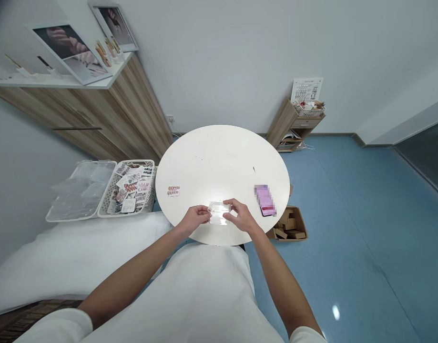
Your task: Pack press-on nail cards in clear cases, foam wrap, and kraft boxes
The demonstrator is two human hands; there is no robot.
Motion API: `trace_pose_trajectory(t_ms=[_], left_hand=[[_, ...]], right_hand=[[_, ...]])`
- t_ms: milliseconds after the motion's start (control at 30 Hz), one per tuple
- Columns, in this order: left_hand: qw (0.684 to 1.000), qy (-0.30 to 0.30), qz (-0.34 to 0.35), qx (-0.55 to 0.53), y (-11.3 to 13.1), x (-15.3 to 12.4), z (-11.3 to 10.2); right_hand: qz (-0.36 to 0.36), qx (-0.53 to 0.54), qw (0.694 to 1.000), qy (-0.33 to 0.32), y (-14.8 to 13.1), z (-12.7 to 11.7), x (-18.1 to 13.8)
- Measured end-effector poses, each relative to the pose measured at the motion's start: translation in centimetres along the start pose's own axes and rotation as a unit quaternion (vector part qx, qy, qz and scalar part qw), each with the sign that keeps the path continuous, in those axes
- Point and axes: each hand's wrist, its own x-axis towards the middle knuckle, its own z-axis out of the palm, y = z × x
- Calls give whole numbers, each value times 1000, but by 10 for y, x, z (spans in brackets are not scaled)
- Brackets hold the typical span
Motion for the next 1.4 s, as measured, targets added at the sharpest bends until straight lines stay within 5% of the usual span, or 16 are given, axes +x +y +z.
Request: trace_pose_trajectory(t_ms=[300,833,1400], left_hand=[[999,2,22,37,-6,-6,0],[996,78,6,28,-34,2,8],[986,114,-67,103,-65,55,31]], right_hand=[[89,109,986,89,16,15,12],[196,162,963,93,47,15,-23],[263,140,951,89,102,-1,-7]])
